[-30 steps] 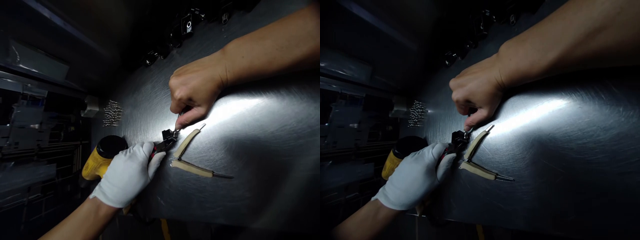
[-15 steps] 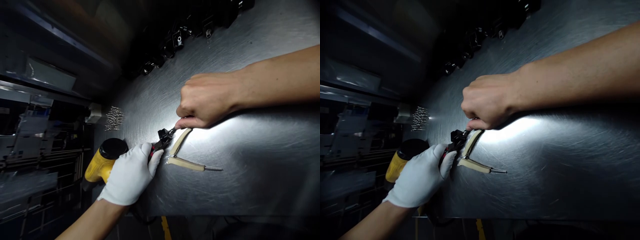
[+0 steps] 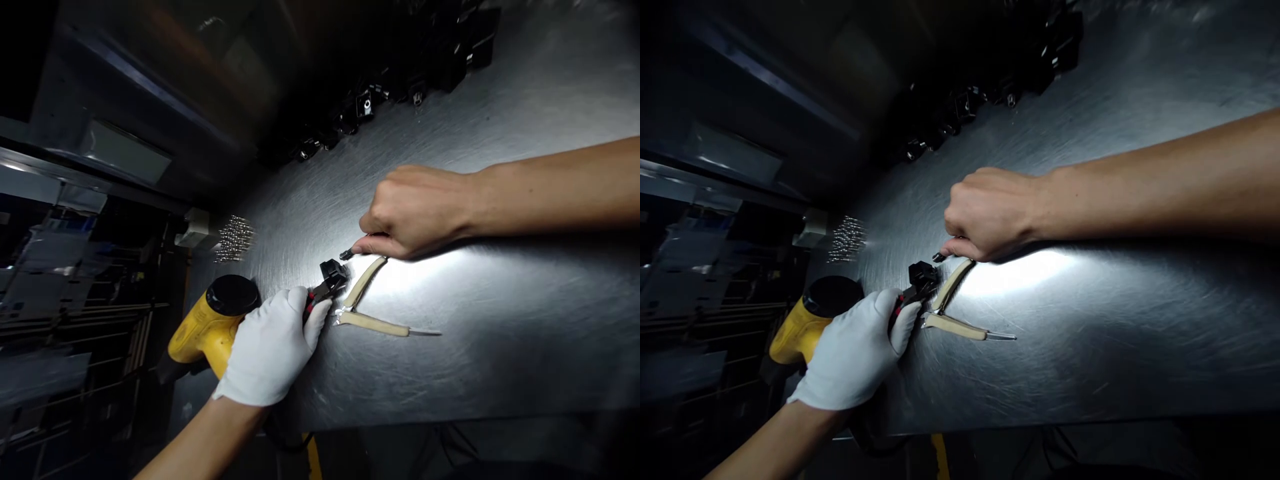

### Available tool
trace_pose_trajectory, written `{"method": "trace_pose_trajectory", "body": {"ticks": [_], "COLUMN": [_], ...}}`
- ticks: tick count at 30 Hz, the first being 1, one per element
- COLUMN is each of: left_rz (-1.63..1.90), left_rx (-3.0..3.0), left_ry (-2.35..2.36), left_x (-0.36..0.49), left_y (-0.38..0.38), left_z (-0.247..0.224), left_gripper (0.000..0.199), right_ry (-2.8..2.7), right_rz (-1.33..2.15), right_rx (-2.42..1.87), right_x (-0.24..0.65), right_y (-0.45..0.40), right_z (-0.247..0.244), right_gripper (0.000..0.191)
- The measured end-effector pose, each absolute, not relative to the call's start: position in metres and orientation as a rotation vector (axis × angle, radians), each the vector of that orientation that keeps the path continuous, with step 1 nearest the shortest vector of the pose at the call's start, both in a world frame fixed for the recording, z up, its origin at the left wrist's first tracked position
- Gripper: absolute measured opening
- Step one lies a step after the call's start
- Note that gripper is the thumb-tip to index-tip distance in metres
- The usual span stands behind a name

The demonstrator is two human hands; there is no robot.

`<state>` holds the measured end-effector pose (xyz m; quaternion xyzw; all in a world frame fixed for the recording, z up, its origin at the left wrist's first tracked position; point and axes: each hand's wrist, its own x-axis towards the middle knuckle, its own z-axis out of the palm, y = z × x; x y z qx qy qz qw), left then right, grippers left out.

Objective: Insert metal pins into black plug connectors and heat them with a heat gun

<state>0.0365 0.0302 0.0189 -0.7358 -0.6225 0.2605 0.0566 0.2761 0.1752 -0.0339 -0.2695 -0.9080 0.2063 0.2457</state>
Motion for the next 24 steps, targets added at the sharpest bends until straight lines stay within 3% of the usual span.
{"method": "trace_pose_trajectory", "body": {"ticks": [7,24], "left_rz": [0.667,-0.188], "left_rx": [-2.198,-2.203], "left_ry": [-1.987,-2.429], "left_x": [0.042,0.056], "left_y": [0.025,-0.023], "left_z": [0.019,0.022], "left_gripper": [0.041,0.039], "right_ry": [-2.404,-2.173], "right_rz": [0.745,0.900], "right_rx": [-0.699,-1.081], "right_x": [0.288,0.318], "right_y": [0.156,0.091], "right_z": [-0.023,-0.001], "right_gripper": [0.054,0.058]}}
